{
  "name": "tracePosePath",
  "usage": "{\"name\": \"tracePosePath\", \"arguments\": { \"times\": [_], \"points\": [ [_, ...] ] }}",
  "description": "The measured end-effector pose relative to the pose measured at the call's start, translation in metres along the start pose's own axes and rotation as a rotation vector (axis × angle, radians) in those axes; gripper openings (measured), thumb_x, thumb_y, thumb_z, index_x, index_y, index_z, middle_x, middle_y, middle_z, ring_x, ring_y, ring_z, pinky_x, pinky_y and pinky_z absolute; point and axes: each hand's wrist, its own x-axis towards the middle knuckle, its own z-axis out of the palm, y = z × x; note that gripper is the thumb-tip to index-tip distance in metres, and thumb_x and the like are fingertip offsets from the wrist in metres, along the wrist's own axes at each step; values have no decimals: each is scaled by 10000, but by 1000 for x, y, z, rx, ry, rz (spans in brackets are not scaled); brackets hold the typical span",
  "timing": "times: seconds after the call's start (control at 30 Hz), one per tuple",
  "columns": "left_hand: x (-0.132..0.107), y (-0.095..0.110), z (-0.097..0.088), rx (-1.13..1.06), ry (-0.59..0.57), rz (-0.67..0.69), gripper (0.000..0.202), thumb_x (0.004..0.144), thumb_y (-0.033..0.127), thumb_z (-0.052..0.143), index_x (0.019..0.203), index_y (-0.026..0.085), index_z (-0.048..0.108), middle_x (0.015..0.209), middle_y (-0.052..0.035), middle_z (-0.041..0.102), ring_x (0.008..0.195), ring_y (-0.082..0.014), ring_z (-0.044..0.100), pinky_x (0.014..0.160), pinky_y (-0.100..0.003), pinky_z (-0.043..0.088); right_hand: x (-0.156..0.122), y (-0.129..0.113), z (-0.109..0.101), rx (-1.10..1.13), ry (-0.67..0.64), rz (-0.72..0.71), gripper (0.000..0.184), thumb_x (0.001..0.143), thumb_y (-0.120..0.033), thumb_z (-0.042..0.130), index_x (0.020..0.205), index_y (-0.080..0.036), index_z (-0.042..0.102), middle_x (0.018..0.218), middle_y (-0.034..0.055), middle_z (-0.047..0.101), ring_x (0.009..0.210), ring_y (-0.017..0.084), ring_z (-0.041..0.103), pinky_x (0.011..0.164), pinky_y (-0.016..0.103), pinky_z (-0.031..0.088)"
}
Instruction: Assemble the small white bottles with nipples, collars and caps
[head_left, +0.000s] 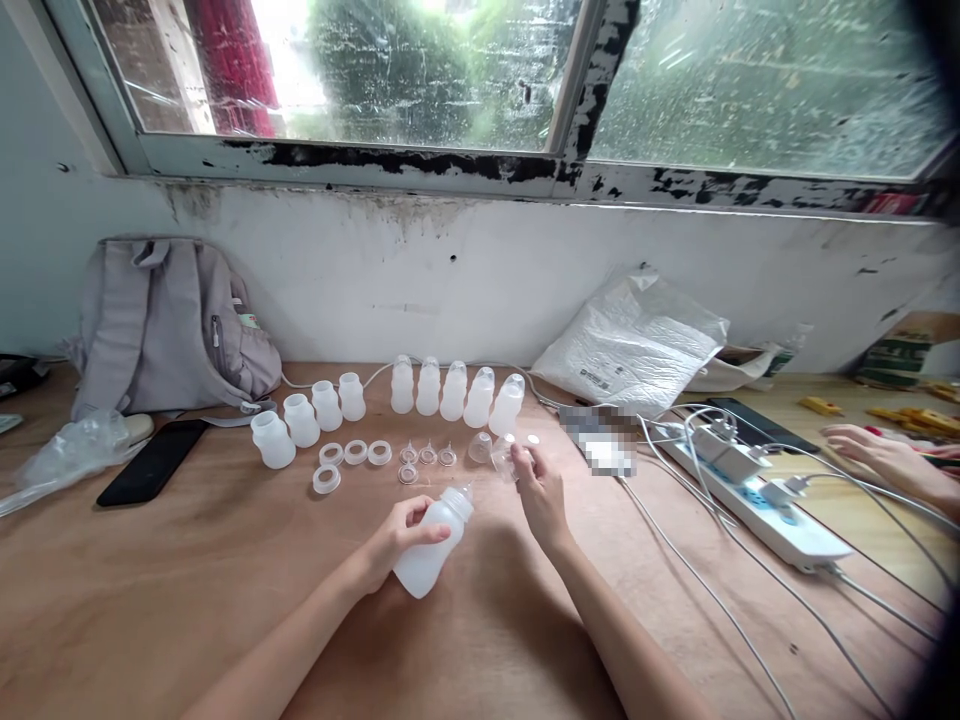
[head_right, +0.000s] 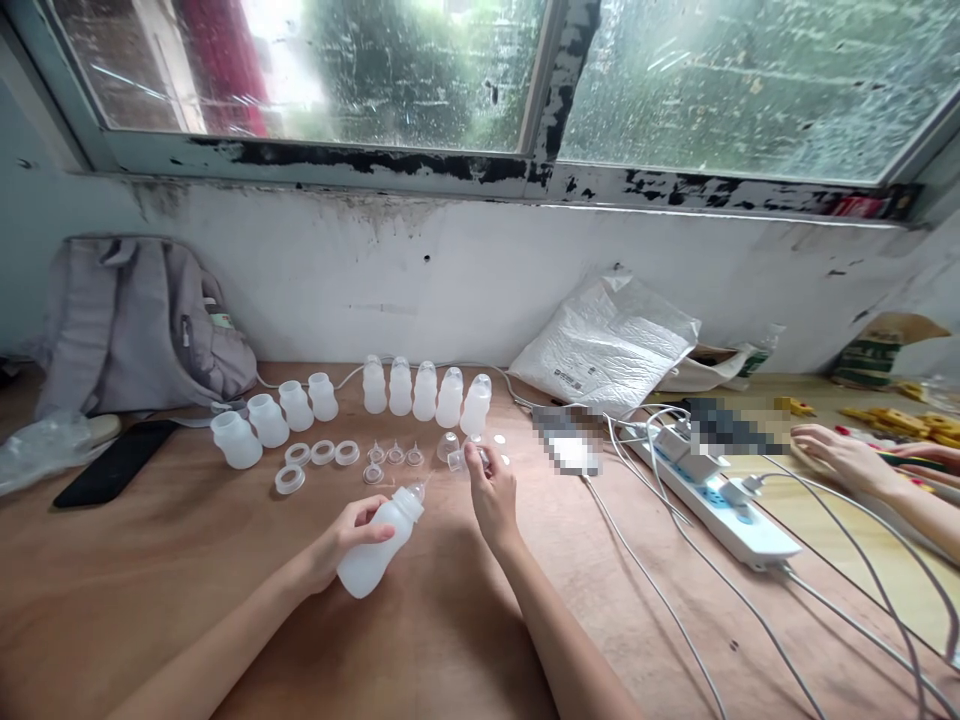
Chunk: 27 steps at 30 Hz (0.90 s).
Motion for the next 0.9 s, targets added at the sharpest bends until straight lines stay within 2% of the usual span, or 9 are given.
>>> {"name": "tracePosePath", "arguments": {
  "times": [0.1, 0.2, 0.27, 0.37, 0.47, 0.73, 0.83, 0.9],
  "points": [
    [1, 0, -2, -62, 32, 19, 266, 674, 344, 625, 825, 155, 513, 729, -10, 525, 566, -125, 518, 484, -247, 427, 8, 4, -11, -275, 91, -186, 379, 763, -507, 469, 896, -174, 591, 807, 54, 562, 640, 147, 485, 619, 278, 402],
    [2, 0, -2, -97, 43, 36, 280, 667, 346, 634, 838, 161, 514, 754, -11, 523, 584, -128, 521, 501, -259, 449, 13, 14, -15, -486, 135, -313, 438, 748, -534, 476, 958, -162, 575, 838, 81, 582, 784, 208, 495, 749, 350, 369],
    [2, -1, -1, -95, 56, 39, 285, 660, 348, 640, 833, 161, 513, 750, -11, 523, 586, -129, 522, 500, -255, 452, 15, 21, -16, -630, 134, -346, 417, 748, -545, 471, 920, -184, 588, 909, 93, 585, 883, 245, 469, 793, 390, 322],
    [3, -3, -1, -78, 74, 42, 281, 664, 353, 635, 820, 157, 508, 734, -9, 517, 585, -128, 522, 499, -251, 456, 15, 29, -16, -824, 97, -341, 358, 744, -535, 491, 872, -222, 610, 1087, 105, 520, 1012, 292, 396, 779, 412, 285],
    [3, -5, -1, -67, 69, 37, 284, 664, 358, 636, 808, 154, 501, 734, -6, 513, 588, -124, 519, 507, -252, 459, 15, 34, -16, -934, 57, -327, 308, 745, -501, 514, 862, -235, 615, 1155, 111, 468, 1069, 310, 345, 784, 433, 266],
    [4, -7, -1, -44, 61, 53, 301, 664, 369, 634, 830, 151, 509, 763, -12, 516, 625, -129, 519, 524, -242, 440, 17, 44, -14, -980, 18, -274, 299, 742, -473, 527, 882, -223, 614, 1174, 129, 456, 1073, 318, 347, 813, 479, 253],
    [4, -5, 1, -10, 90, 92, 357, 670, 395, 626, 917, 162, 518, 806, -21, 528, 677, -146, 529, 583, -258, 443, 16, 36, -13, -841, 61, -308, 334, 770, -473, 480, 949, -216, 594, 1152, 130, 477, 1079, 311, 357, 824, 475, 269],
    [4, -3, 2, 54, 142, 155, 417, 681, 404, 616, 1005, 167, 503, 842, -34, 545, 748, -167, 534, 661, -272, 438, 12, 26, -11, -631, 51, -351, 324, 790, -455, 455, 960, -210, 581, 1081, 112, 520, 1021, 272, 415, 814, 422, 310]
  ]
}}
